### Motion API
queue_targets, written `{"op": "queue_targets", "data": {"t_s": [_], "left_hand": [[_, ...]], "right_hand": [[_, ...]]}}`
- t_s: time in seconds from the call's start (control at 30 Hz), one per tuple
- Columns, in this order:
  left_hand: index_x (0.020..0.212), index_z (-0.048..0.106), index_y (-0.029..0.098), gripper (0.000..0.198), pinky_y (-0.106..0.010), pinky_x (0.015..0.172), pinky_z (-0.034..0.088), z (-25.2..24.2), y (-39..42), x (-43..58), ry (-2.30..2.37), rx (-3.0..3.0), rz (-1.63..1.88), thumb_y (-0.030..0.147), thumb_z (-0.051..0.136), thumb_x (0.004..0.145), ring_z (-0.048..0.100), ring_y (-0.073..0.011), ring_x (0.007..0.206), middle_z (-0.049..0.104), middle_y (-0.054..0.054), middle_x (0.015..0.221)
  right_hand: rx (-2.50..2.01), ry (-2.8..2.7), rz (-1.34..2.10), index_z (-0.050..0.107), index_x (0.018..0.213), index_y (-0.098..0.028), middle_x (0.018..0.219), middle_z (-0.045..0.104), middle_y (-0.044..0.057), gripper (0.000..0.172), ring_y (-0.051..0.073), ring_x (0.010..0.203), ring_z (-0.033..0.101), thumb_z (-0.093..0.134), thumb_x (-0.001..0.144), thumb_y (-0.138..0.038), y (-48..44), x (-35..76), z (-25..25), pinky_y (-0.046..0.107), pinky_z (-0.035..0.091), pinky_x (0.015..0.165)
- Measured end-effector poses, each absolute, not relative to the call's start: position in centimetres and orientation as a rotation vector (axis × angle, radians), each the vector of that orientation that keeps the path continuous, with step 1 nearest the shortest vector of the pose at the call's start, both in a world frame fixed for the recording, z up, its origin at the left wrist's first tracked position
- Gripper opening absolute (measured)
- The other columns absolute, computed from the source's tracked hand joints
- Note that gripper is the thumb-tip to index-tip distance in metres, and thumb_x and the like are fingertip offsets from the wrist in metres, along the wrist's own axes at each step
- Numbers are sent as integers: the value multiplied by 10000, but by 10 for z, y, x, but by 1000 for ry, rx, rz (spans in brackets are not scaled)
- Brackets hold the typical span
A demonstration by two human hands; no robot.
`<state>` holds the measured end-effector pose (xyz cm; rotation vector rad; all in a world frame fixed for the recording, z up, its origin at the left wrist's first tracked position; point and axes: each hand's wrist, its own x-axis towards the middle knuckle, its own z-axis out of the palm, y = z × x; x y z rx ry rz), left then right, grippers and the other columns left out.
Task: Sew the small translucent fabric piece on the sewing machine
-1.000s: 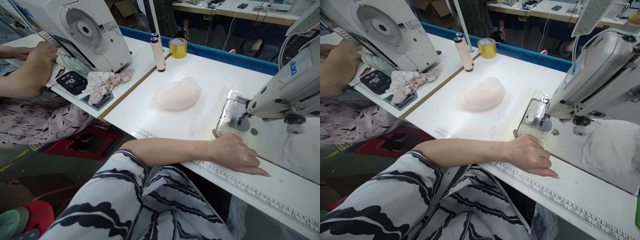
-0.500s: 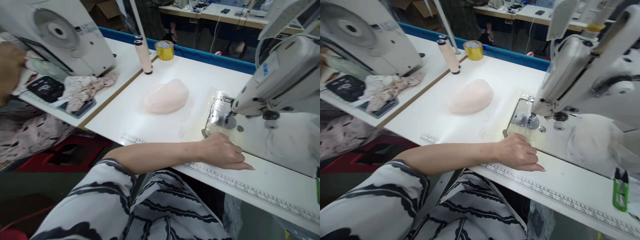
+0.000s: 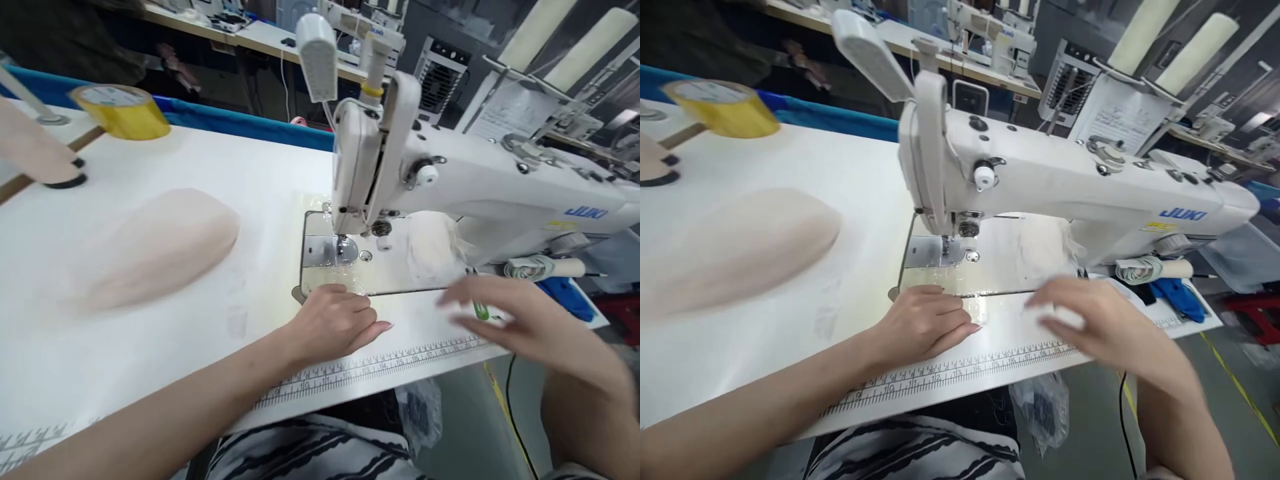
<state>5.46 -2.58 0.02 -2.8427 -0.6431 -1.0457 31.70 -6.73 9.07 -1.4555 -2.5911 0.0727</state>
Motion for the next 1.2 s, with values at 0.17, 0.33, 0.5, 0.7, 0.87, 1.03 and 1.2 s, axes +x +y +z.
{"op": "queue_targets", "data": {"t_s": [0.17,0.33,0.5,0.7,0.87,1.03,1.2], "left_hand": [[629,606,177,355,-253,505,356,2,-24,54,-668,-2907,-981,289,465,935,508,-96,481,581,28,546],[717,635,177,258,-257,543,405,5,-26,50,-681,-2960,-964,260,492,915,591,-122,564,643,8,629],[941,645,160,258,-342,756,495,22,-23,74,-804,-3071,-711,301,428,948,647,-199,857,701,-54,913],[1323,452,86,537,-424,1121,284,13,13,145,-730,-3122,-427,455,443,934,352,-281,1352,407,-160,1442],[1362,415,103,555,-410,1136,259,-5,31,165,-825,-3162,-350,460,426,937,365,-267,1348,426,-146,1432],[1321,449,102,431,-417,1127,257,5,26,149,-834,-3226,-513,296,465,936,358,-262,1347,411,-136,1444],[829,575,159,377,-296,661,475,30,-8,97,-1509,-3365,-983,352,293,986,596,-149,695,640,-24,770]], "right_hand": [[-1727,-2618,-206,657,959,-216,998,684,56,248,208,854,626,490,832,-84,-19,321,56,263,353,530],[-1710,-2619,-73,664,918,-214,970,692,37,243,175,815,628,438,896,-130,-7,332,44,259,316,534],[-1764,-2405,-62,638,964,-246,854,703,0,191,159,713,623,454,924,-216,-4,336,44,250,311,526],[-1745,-2194,-273,640,1039,-203,915,691,59,222,196,811,623,469,900,-182,-1,338,41,266,356,576],[-1496,-2358,244,657,725,-200,708,639,14,198,132,633,556,584,870,-314,-32,327,62,257,342,544],[-1350,-2156,1048,353,523,-192,530,343,-61,489,83,510,320,677,775,-459,-62,293,64,247,245,478],[-1371,-1615,1122,184,518,-210,514,167,-75,609,68,486,165,655,763,-507,-61,259,40,255,167,456]]}}
